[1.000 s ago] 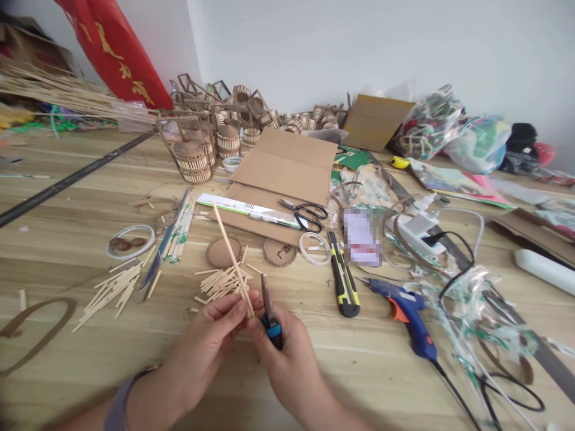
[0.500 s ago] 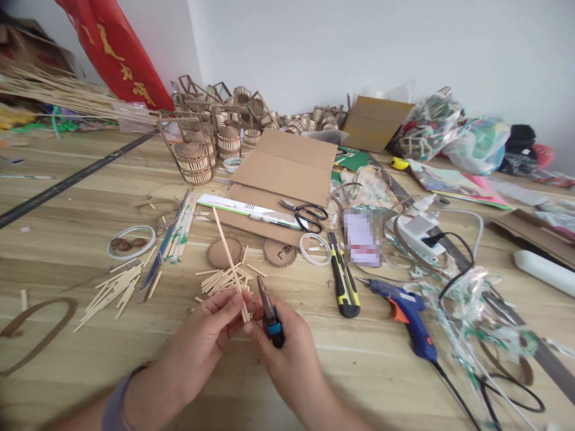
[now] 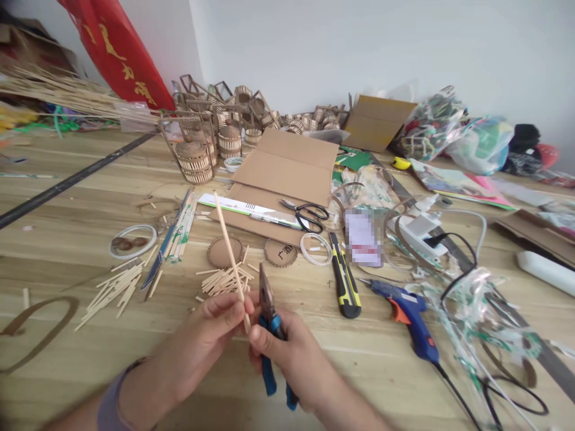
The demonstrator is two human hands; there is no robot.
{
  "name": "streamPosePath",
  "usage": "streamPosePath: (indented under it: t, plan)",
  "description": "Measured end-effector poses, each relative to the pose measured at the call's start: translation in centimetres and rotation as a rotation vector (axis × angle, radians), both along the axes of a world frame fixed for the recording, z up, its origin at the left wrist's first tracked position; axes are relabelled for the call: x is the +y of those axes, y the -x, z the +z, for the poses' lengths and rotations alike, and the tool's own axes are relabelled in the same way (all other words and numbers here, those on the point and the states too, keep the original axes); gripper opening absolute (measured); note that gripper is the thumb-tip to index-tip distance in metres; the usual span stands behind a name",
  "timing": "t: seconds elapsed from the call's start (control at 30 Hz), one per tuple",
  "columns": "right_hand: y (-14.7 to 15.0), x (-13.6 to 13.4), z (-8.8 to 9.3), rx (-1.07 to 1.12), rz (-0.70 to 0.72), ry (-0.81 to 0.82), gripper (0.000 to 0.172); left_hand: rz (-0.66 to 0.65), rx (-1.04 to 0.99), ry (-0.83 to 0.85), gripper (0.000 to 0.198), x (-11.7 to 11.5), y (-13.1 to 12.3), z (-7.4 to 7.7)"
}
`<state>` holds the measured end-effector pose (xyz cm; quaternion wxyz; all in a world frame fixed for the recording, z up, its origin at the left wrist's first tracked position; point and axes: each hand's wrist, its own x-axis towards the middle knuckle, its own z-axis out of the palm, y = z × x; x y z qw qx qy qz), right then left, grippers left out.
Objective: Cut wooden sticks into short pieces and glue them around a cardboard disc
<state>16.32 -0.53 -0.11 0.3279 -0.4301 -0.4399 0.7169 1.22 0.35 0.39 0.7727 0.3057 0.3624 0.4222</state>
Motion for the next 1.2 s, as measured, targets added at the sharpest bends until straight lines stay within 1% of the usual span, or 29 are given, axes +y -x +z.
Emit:
streamPosePath:
  t: [0.07,0.17,0.27,0.33,0.4,0.47,0.53,0.57,0.63,0.7,0.73,0.77,0.83,0.93,1.03,1.2]
  plan:
    - [0.1,-0.2,-0.3,0.153,0.057,0.142,0.046,-0.083,-0.081,0.054,0.042,-0.2,-0.2,0.0]
    - [0.4,-0.4,-0.5,0.287,0.086,0.277,0.047,-0.085,-0.101,0.108,0.04,-0.4,-0.5,-0.2]
    - [0.3,-0.4,-0.3,0.334,0.063,0.314,0.043,-0.045,-0.083,0.1,0.039,-0.4,-0.4,-0.3]
    - [0.2,-0.4,0.0,0.312,0.06,0.333,0.04,-0.029,-0.071,0.086,0.036,-0.4,-0.2,-0.3]
    - [0.0,-0.4,0.3,0.266,0.086,0.339,0.036,-0.02,-0.06,0.079,0.033,-0.3,0.0,-0.2]
    - [-0.2,-0.3,0.8,0.221,0.109,0.318,0.033,-0.037,-0.041,0.062,0.033,-0.2,0.2,-0.2]
    - [-0.5,-0.1,1.3,0.154,0.124,0.267,0.028,-0.049,0.001,0.011,0.033,0.1,0.5,-0.1]
    - [-0.7,0.1,1.6,0.097,0.125,0.219,0.025,-0.029,0.035,-0.029,0.031,0.2,0.7,-0.1]
    - [-1.3,0.5,2.1,-0.062,0.112,0.091,0.021,0.051,0.123,-0.097,0.029,0.6,1.2,0.2]
    - [-2.0,0.9,2.6,-0.234,0.09,-0.045,0.023,0.123,0.232,-0.133,0.028,1.0,1.7,0.5]
    - [-2.4,1.2,2.9,-0.31,0.089,-0.1,0.025,0.126,0.288,-0.142,0.028,1.2,2.0,0.7]
    - [-2.7,1.4,3.1,-0.378,0.103,-0.147,0.026,0.112,0.339,-0.15,0.028,1.4,2.2,0.9]
    - [-3.3,1.7,3.4,-0.488,0.182,-0.223,0.022,0.054,0.411,-0.167,0.03,1.6,2.5,1.0]
    - [-3.7,1.9,3.6,-0.587,0.309,-0.283,0.015,-0.048,0.435,-0.154,0.03,1.7,2.7,0.9]
    - [-3.7,1.9,3.4,-0.634,0.358,-0.284,0.015,-0.133,0.435,-0.157,0.027,1.5,2.6,0.7]
    - [-3.6,1.6,2.9,-0.601,0.379,-0.247,0.018,-0.206,0.441,-0.181,0.026,1.5,2.3,1.1]
